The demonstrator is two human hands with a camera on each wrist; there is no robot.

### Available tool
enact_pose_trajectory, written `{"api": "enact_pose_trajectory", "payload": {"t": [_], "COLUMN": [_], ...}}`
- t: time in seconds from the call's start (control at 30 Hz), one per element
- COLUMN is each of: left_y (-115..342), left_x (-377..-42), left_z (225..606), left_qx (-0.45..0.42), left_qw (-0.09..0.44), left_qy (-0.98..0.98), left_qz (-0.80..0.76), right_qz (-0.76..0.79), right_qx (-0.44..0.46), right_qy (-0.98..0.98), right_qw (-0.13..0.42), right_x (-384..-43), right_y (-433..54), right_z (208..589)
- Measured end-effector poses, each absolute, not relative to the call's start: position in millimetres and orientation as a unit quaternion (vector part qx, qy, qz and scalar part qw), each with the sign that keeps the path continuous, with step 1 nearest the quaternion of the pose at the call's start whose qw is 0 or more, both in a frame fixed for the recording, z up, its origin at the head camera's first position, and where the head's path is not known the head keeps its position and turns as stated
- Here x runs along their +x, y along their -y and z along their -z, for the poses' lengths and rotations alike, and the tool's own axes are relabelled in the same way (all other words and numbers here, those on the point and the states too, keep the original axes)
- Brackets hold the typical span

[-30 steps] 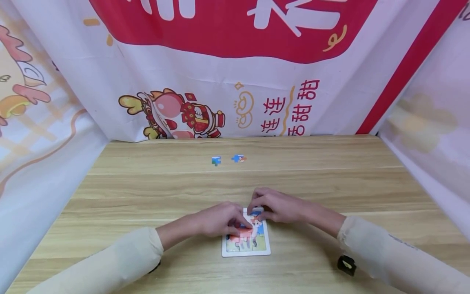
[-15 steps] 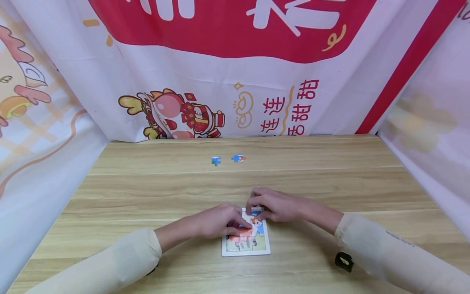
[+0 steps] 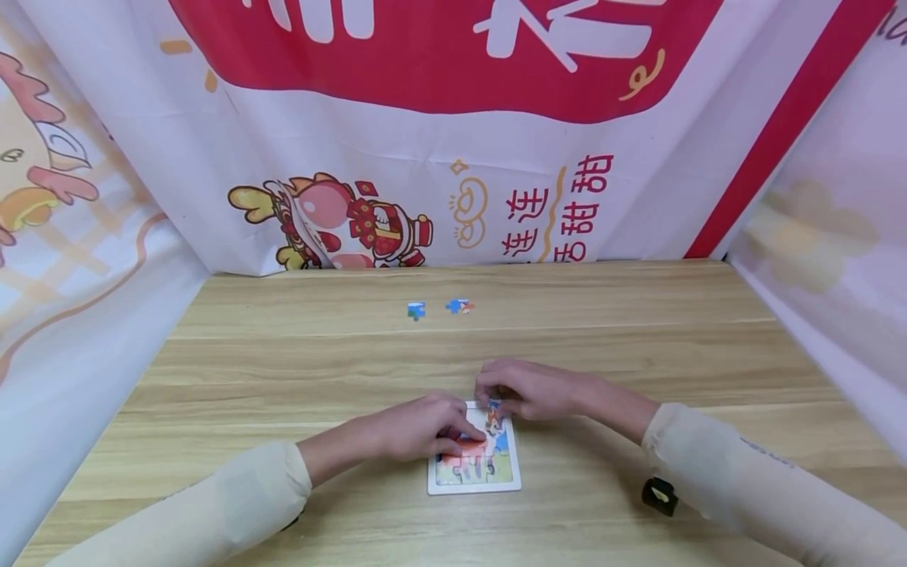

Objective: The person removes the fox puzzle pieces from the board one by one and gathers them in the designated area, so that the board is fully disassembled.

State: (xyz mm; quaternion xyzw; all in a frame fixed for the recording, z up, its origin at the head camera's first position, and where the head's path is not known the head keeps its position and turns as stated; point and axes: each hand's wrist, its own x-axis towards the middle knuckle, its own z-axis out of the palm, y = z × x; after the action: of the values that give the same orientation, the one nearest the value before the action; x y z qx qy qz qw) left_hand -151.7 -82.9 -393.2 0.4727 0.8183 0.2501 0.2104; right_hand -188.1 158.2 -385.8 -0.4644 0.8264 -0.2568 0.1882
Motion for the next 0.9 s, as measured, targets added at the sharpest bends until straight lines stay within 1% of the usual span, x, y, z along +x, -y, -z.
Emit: {"api": "enact_pose_trajectory", "payload": {"t": [0.2, 0.4, 0.67, 0.9], "left_y": [83, 84, 85, 85], "left_x": [-151, -151, -152, -153], "left_z": [393, 392, 395, 396], "left_qx": [0.466, 0.471, 0.463, 0.455], "left_qw": [0.219, 0.211, 0.212, 0.214], "left_qy": [-0.820, -0.819, -0.818, -0.817], "left_qz": [-0.249, -0.251, -0.269, -0.284], "right_qz": [0.299, 0.348, 0.371, 0.367], "right_qx": [-0.428, -0.413, -0.373, -0.377], "right_qy": [-0.826, -0.812, -0.825, -0.833], "right_qw": [0.215, 0.222, 0.207, 0.172], "right_x": [-191, -194, -200, -209], "right_y": [-162, -169, -179, -186], "right_z": [388, 388, 383, 387]}}
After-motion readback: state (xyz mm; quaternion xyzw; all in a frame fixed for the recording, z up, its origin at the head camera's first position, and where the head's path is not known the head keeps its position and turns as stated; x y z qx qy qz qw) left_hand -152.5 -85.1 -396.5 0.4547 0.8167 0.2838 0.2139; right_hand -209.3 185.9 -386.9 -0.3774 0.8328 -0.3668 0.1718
